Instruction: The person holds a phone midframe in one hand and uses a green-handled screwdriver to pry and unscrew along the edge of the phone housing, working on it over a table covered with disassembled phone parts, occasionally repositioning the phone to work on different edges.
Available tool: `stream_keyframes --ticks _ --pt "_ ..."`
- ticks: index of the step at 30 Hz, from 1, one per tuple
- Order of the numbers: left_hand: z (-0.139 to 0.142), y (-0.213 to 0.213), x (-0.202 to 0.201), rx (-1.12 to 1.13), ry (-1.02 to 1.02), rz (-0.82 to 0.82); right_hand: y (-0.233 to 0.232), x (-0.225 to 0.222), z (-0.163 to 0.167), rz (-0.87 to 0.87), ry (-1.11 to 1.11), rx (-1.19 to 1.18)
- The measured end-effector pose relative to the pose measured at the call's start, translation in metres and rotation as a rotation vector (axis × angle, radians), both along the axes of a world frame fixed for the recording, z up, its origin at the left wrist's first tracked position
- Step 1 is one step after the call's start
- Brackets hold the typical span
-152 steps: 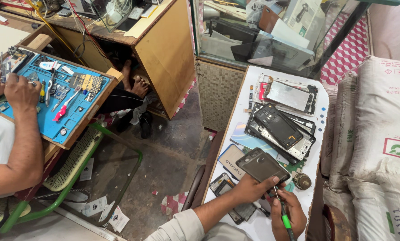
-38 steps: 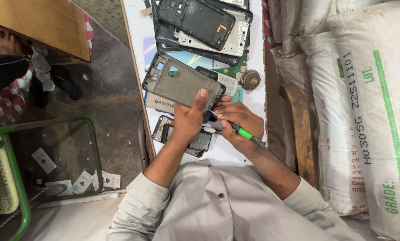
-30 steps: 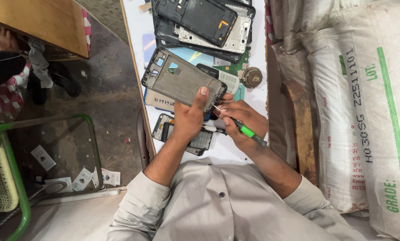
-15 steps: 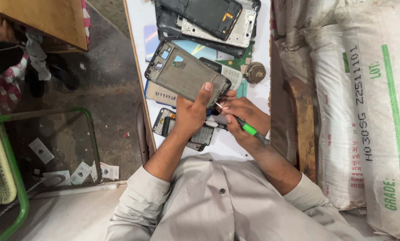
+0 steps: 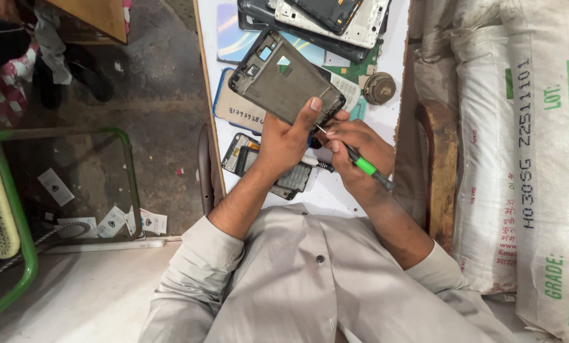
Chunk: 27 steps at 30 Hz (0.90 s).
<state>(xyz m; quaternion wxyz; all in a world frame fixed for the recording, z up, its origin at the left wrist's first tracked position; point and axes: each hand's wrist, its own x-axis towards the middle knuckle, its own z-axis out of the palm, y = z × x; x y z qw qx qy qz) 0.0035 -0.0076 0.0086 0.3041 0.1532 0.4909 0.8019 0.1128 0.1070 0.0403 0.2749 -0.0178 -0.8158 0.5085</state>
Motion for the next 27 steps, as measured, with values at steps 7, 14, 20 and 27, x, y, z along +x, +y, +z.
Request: stream_keyframes --ticks 7,14,20,27 --pt "0.001 -0.001 0.000 -0.043 0.039 -0.006 -0.003 0.000 0.001 -0.022 -0.008 0.091" --pt "0.004 -0.003 -0.001 -0.035 -0.065 0.006 0.002 0.004 -0.004 0.056 0.043 -0.019" --pt "0.000 -0.004 0.002 0.004 -0.028 0.003 0.002 0.003 -0.016 0.064 0.080 -0.105" --pt "0.002 -0.003 0.002 0.025 -0.034 0.003 0.003 0.004 -0.016 0.060 0.070 -0.075"
